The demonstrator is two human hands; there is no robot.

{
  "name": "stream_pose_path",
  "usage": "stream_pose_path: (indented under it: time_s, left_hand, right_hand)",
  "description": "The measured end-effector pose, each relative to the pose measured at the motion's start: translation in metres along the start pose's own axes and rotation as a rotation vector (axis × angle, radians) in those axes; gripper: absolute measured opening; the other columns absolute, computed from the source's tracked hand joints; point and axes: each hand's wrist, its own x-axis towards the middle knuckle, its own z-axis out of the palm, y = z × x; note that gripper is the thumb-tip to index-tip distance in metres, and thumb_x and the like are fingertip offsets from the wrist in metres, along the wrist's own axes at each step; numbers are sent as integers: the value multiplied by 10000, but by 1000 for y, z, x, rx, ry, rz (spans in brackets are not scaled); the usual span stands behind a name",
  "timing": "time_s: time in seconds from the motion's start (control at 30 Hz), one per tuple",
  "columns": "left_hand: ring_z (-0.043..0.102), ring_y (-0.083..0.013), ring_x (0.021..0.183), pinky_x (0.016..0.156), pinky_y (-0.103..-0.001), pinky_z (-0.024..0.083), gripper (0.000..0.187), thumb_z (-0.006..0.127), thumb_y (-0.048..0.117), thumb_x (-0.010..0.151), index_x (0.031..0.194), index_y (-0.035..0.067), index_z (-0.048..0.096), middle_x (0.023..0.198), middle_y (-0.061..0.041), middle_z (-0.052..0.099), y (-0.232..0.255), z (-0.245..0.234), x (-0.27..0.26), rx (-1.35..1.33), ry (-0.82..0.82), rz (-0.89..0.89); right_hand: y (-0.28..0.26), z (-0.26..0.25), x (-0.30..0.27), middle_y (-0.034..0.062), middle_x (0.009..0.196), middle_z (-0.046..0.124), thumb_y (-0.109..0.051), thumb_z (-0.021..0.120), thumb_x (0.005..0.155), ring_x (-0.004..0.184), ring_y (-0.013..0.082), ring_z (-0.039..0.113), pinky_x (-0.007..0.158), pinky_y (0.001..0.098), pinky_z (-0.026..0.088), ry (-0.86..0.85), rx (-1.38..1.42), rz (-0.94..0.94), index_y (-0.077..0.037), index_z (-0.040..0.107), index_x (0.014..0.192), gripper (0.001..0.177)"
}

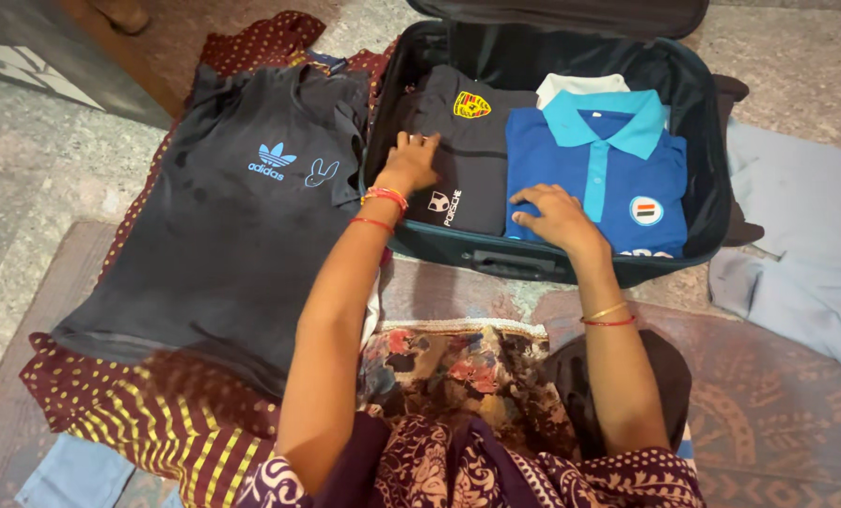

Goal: The person packs various articles of clothing into a suitcase, including a patterned dress, t-shirts, and a polo shirt, and adjusts items already inside.

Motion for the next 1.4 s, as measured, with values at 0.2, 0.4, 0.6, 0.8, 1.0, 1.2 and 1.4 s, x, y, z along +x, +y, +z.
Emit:
stream_pose_path:
  time_s: [0.2,0.4,0.6,0.8,1.0,1.2,1.4]
  left_hand:
    - [234,-423,1454,1051,-745,262,894,873,322,732,1496,282,411,1540,-194,356,29,-10,-28,158,-43,104]
    - [370,-330,1421,1128,-693,286,624,844,304,765,1346,248,622,1443,-86,522,45,-15,-26,118,-49,179]
    - [557,-384,1375,1205,-527,469,631,810,418,879,1410,136,618,1419,-180,623,81,51,50,-340,-6,266]
    - [435,-444,1332,1017,-649,354,1007,921,435,686,1447,41,392,1379,-213,532,145,51,72,-472,170,-236]
    - [663,-257,1198,1059,-532,389,723,860,334,735,1386,170,591,1187,-91,776,156,30,41,-626,41,-293]
    - [585,-177,927,861,-256,496,542,710,-131,826,1311,110,685,1008,-77,592,175,23,15,-1026,293,370]
    - [536,-206,995,997,-313,435,480,690,-116,700,1035,200,824,944,-34,512,192,3,-19,-874,3,795]
  right_hand:
    - [-5,-3,-4,93,1264,665,-276,748,829,1241,324,560,1034,476,421,28,-4,29,-151,706,1209,402]
    - [-2,-1,-3,109,1254,666,-238,731,857,1221,345,569,1024,456,444,73,-19,3,-131,705,1201,361]
    - [0,2,-2,142,1176,675,-187,668,928,1160,370,598,1001,464,463,118,-29,83,-121,709,1188,271]
    - [-2,2,-3,149,1152,676,-185,679,903,1142,368,607,993,464,471,149,-31,33,-115,700,1185,292]
    - [-16,-7,-3,156,1120,692,-203,712,869,1103,376,623,936,471,480,183,-32,46,-106,705,1149,296]
    - [-5,-32,-13,106,955,768,-209,666,897,890,304,748,774,437,577,478,171,271,-162,758,1078,208]
    - [60,-62,-50,157,934,756,-202,667,923,907,375,720,801,466,553,695,-48,523,-139,777,1074,197]
